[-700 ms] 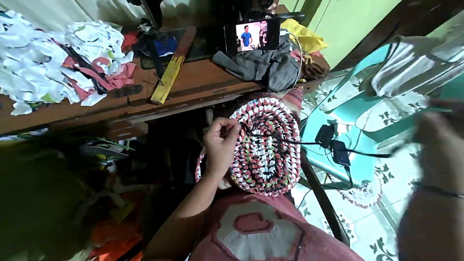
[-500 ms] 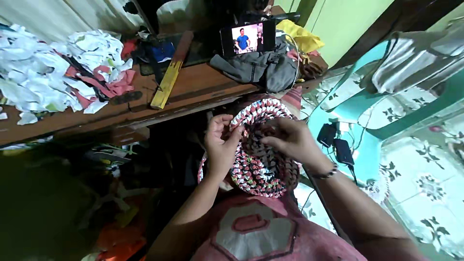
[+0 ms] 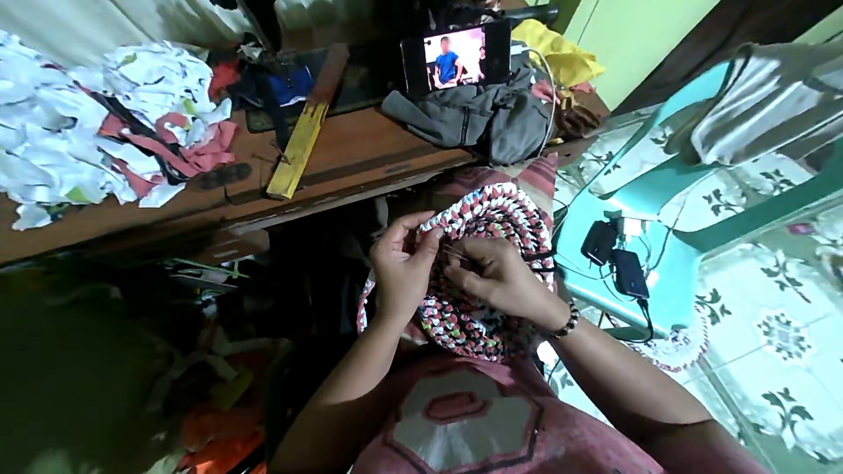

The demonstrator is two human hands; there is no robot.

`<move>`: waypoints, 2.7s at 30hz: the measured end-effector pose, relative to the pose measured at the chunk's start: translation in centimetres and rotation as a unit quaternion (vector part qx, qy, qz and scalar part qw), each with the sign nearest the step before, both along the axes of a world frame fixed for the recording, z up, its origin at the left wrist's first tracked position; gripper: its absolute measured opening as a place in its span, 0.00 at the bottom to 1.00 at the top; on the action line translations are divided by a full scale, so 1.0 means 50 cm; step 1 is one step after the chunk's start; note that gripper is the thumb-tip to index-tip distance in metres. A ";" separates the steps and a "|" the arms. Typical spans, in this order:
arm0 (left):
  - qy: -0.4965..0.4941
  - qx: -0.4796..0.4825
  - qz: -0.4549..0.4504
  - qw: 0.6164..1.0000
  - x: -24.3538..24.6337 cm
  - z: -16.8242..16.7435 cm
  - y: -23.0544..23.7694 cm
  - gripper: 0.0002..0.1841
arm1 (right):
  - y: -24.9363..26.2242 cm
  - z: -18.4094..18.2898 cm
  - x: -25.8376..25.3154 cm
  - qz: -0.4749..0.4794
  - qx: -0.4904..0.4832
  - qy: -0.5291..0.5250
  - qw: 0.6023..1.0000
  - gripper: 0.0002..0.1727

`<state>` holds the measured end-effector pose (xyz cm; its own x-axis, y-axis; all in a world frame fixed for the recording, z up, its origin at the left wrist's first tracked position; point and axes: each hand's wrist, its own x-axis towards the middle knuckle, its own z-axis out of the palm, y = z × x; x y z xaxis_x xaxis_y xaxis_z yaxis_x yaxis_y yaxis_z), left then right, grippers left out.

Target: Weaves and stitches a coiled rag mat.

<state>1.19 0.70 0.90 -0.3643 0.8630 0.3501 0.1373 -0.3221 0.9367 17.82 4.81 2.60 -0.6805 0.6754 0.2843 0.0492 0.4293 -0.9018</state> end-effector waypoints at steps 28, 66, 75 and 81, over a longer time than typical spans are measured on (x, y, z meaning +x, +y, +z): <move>-0.119 -0.056 -0.065 0.989 -0.018 0.025 -0.025 0.14 | 0.001 0.010 0.020 -0.130 0.147 -0.019 0.980 0.07; -0.147 -0.083 -0.061 0.984 -0.013 0.028 -0.032 0.14 | -0.002 0.048 0.004 -0.129 -0.150 -0.008 0.980 0.03; -0.050 -0.059 -0.038 0.996 -0.007 0.028 -0.032 0.11 | -0.032 0.050 -0.013 -0.214 0.334 -0.138 0.908 0.11; 0.070 0.013 0.025 0.997 0.008 0.029 -0.034 0.11 | -0.027 0.058 -0.013 -0.196 0.294 -0.147 0.924 0.09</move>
<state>1.59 -0.99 2.36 -0.3526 0.8346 0.4233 0.2822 -0.3364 0.8984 17.16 3.47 5.50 -0.5219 0.6737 0.5232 0.5107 0.7381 -0.4409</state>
